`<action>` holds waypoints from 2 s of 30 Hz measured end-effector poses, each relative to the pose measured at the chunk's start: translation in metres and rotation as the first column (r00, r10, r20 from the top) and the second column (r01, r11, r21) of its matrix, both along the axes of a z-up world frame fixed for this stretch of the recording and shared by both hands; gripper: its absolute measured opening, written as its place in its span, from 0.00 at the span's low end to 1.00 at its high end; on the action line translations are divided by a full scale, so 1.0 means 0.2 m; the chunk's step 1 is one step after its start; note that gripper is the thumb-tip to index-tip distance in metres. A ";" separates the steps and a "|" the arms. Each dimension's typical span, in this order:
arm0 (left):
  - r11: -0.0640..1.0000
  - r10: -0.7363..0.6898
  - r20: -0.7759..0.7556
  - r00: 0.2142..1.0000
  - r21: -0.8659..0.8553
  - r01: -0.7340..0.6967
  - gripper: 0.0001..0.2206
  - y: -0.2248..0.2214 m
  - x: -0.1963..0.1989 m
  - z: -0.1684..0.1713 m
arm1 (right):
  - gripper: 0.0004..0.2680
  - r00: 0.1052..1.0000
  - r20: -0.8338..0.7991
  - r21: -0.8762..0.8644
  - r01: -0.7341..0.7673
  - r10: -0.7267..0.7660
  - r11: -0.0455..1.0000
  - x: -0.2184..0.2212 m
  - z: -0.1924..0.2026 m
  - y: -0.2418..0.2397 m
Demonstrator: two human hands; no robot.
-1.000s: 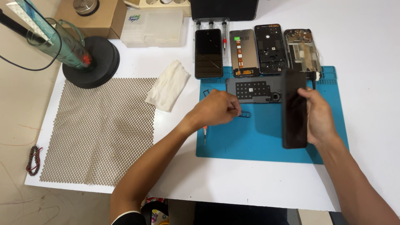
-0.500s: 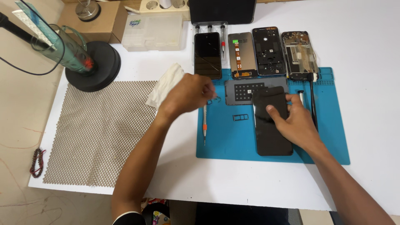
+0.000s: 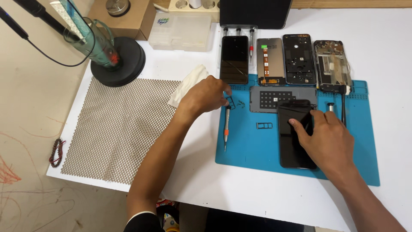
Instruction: The person reassembles a disassembled smartphone on a workbench. They place the back cover onto the phone body, align it, and then use a screwdriver to fasten screws along the side edges. The person also handles a SIM tray and other small components during the process.
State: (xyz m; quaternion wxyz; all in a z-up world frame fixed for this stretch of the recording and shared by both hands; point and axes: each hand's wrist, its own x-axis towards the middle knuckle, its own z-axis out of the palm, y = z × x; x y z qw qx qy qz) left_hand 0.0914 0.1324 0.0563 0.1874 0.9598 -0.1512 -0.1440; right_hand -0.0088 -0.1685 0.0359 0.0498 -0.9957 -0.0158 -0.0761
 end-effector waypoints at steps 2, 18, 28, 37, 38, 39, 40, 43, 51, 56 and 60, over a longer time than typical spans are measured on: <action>1.000 -0.023 0.043 0.999 -0.002 0.023 0.11 -0.01 0.01 -0.02 | 0.19 0.983 0.124 -0.030 -0.132 0.134 0.991 0.01 0.01 0.04; 0.993 -0.026 -0.150 0.988 -0.119 0.008 0.13 -0.03 0.01 0.03 | 0.10 0.895 0.254 0.441 -0.444 0.366 0.780 0.22 -0.12 0.55; 0.871 -0.191 0.234 0.953 -0.408 0.275 0.06 -0.08 -0.12 0.21 | 0.06 0.886 0.383 0.712 -0.464 0.262 0.527 0.21 -0.12 0.47; 0.864 -0.204 0.374 0.905 -0.365 0.346 0.05 -0.12 -0.16 0.24 | 0.06 0.816 0.529 0.633 -0.562 0.232 0.532 0.21 -0.12 0.42; 0.873 -0.210 0.387 0.898 -0.339 0.350 0.06 -0.12 -0.16 0.25 | 0.06 0.823 0.516 0.649 -0.556 0.237 0.520 0.21 -0.12 0.43; 0.882 -0.216 0.400 0.891 -0.312 0.354 0.06 -0.12 -0.16 0.25 | 0.07 0.801 0.540 0.618 -0.587 0.260 0.524 0.21 -0.11 0.43; 0.900 -0.202 0.364 0.909 -0.297 0.319 0.06 -0.11 -0.16 0.26 | 0.07 0.775 0.564 0.584 -0.618 0.284 0.526 0.21 -0.11 0.43; 0.934 -0.165 0.263 0.951 -0.267 0.236 0.06 -0.08 -0.17 0.29 | 0.08 0.849 0.449 0.639 -0.524 0.279 0.563 0.24 -0.08 0.42; 0.963 -0.054 0.119 0.991 -0.256 0.083 0.12 -0.02 -0.19 0.39 | 0.19 0.987 -0.103 0.868 0.030 0.121 0.496 0.54 -0.07 0.57; 0.886 0.035 0.247 0.969 -0.456 0.084 0.09 0.05 -0.13 0.35 | 0.19 0.958 -0.253 0.934 0.205 0.138 0.292 0.63 -0.14 0.60; 0.815 0.156 0.214 0.964 -0.579 -0.003 0.09 0.05 -0.10 0.27 | 0.20 0.929 -0.285 0.958 0.287 0.238 0.025 0.68 -0.20 0.56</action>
